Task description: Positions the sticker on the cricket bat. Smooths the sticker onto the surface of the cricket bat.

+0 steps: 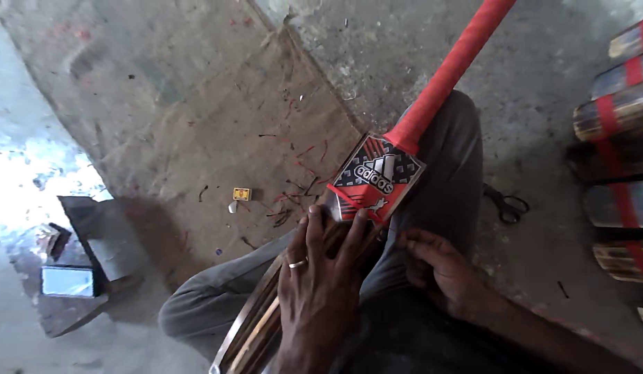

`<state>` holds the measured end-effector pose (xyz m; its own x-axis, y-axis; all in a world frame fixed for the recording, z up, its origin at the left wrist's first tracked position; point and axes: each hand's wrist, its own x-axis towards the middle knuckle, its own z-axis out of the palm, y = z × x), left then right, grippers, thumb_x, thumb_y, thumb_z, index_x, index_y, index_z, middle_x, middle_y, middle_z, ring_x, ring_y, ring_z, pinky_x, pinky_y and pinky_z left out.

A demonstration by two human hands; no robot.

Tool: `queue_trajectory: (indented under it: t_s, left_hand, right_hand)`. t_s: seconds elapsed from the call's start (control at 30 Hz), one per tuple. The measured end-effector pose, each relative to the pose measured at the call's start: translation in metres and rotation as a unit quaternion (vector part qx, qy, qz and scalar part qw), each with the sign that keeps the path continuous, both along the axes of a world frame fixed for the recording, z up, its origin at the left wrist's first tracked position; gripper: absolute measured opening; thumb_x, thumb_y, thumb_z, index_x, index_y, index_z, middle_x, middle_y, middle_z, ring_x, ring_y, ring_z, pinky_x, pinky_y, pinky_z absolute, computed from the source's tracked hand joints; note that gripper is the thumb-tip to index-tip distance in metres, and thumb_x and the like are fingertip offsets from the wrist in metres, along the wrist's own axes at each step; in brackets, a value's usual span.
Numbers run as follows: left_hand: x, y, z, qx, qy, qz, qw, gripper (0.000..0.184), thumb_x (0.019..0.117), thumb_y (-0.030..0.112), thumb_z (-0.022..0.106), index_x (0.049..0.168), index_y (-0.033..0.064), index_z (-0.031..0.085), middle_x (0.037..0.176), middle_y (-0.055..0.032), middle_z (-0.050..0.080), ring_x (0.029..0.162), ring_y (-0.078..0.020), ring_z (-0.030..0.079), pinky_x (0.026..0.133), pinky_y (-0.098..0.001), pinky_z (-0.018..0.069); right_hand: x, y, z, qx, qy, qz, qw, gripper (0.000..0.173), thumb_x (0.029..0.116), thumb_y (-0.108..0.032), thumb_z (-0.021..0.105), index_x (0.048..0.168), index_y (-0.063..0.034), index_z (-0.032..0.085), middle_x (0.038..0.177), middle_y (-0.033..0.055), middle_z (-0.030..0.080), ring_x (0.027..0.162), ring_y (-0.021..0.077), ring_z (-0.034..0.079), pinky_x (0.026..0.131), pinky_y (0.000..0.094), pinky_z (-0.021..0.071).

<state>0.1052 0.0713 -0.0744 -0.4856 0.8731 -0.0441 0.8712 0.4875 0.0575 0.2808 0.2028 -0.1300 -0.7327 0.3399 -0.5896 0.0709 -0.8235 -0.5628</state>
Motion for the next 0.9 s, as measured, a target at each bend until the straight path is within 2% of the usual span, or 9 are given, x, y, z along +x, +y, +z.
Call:
queue_trajectory:
  t_s: [0.17,0.27,0.37,0.4,0.47,0.57,0.63,0.7,0.9]
  left_hand:
    - [-0.028,-0.007,0.029,0.022,-0.222,-0.025,0.974,0.086,0.0788,0.032,0.071,0.154,0.055,0.035,0.155,-0.0004,0.045,0.125,-0.0282,0.058,0.075,-0.0532,0.0586]
    - [-0.046,-0.013,0.041,0.026,-0.448,-0.017,0.894,0.09,0.0781,0.026,0.075,0.154,0.0541,0.035,0.147,0.011,0.051,0.118,-0.0118,0.061,0.085,-0.0428,0.0613]
    - [-0.064,-0.014,0.031,0.025,-0.605,-0.003,0.796,0.084,0.0855,0.022,0.074,0.157,0.0439,0.037,0.142,0.008,0.058,0.111,-0.0114,0.066,0.089,-0.036,0.0618]
    - [-0.067,-0.014,0.026,0.022,-0.6,0.005,0.799,0.078,0.0899,0.027,0.074,0.157,0.0443,0.037,0.139,0.0067,0.061,0.109,-0.0124,0.068,0.088,-0.0371,0.062]
    - [-0.06,-0.015,0.02,0.039,-0.432,0.03,0.9,0.064,0.0968,0.041,0.065,0.155,0.0495,0.039,0.14,0.0124,0.059,0.11,-0.01,0.066,0.086,-0.0422,0.0607]
    - [-0.023,-0.011,0.006,0.074,-0.113,0.049,0.99,0.061,0.0952,0.046,0.065,0.152,0.0333,0.049,0.157,-0.0068,0.046,0.135,-0.0357,0.051,0.094,-0.0673,0.0467]
    - [0.005,-0.006,-0.016,0.03,-0.013,0.063,0.997,0.081,0.0891,0.065,0.063,0.158,0.0279,0.041,0.167,-0.0085,0.031,0.148,-0.0385,0.036,0.101,-0.0708,0.0383]
    - [0.018,-0.004,-0.036,0.01,0.007,0.076,0.997,0.09,0.0895,0.064,0.062,0.164,0.0255,0.027,0.172,-0.0094,0.015,0.155,-0.0375,0.021,0.108,-0.07,0.0332]
    - [0.009,-0.001,-0.041,0.038,-0.028,0.057,0.997,0.1,0.0806,0.046,0.074,0.164,0.0238,0.024,0.172,-0.0109,0.016,0.154,-0.038,0.024,0.102,-0.0679,0.0409]
  right_hand:
    - [-0.015,0.005,0.024,0.054,0.07,0.045,0.995,0.019,0.1048,-0.02,0.054,0.109,-0.0123,0.07,0.068,0.0006,0.051,0.053,0.0051,0.045,0.05,0.0213,0.0408]
    - [-0.025,0.007,0.037,0.062,0.107,0.058,0.991,0.017,0.1051,-0.019,0.054,0.108,-0.0133,0.07,0.072,0.0012,0.053,0.055,0.0045,0.045,0.052,0.021,0.0415]
    - [-0.034,0.007,0.038,0.068,0.105,0.047,0.991,0.017,0.1044,-0.019,0.054,0.107,-0.0137,0.07,0.069,0.0002,0.053,0.054,0.0042,0.046,0.051,0.0199,0.0424]
    - [-0.038,0.007,0.035,0.072,0.093,0.045,0.992,0.018,0.1041,-0.019,0.052,0.109,-0.0138,0.07,0.067,-0.0003,0.05,0.053,0.0049,0.044,0.05,0.0203,0.0405]
    - [-0.048,0.008,0.027,0.077,0.059,0.042,0.994,0.022,0.1053,-0.02,0.051,0.114,-0.0138,0.07,0.07,0.0008,0.05,0.052,0.0058,0.042,0.049,0.0209,0.0379]
    - [-0.061,0.008,0.024,0.095,0.013,0.055,0.994,0.024,0.1064,-0.024,0.052,0.119,-0.0148,0.07,0.074,0.001,0.053,0.052,0.0054,0.042,0.046,0.0193,0.0379]
    - [-0.063,0.006,0.026,0.103,-0.003,0.06,0.993,0.023,0.1047,-0.026,0.053,0.118,-0.0159,0.07,0.068,-0.0005,0.046,0.051,0.0061,0.04,0.047,0.0205,0.0373]
    - [-0.05,0.003,0.024,0.112,-0.025,0.058,0.992,0.023,0.1037,-0.025,0.054,0.117,-0.0158,0.071,0.069,0.0005,0.05,0.052,0.0068,0.042,0.048,0.0215,0.039]
    - [0.006,0.0,-0.003,0.099,-0.064,0.038,0.992,0.02,0.1023,-0.021,0.055,0.111,-0.015,0.072,0.062,-0.0023,0.043,0.05,0.0061,0.039,0.048,0.0224,0.0363]
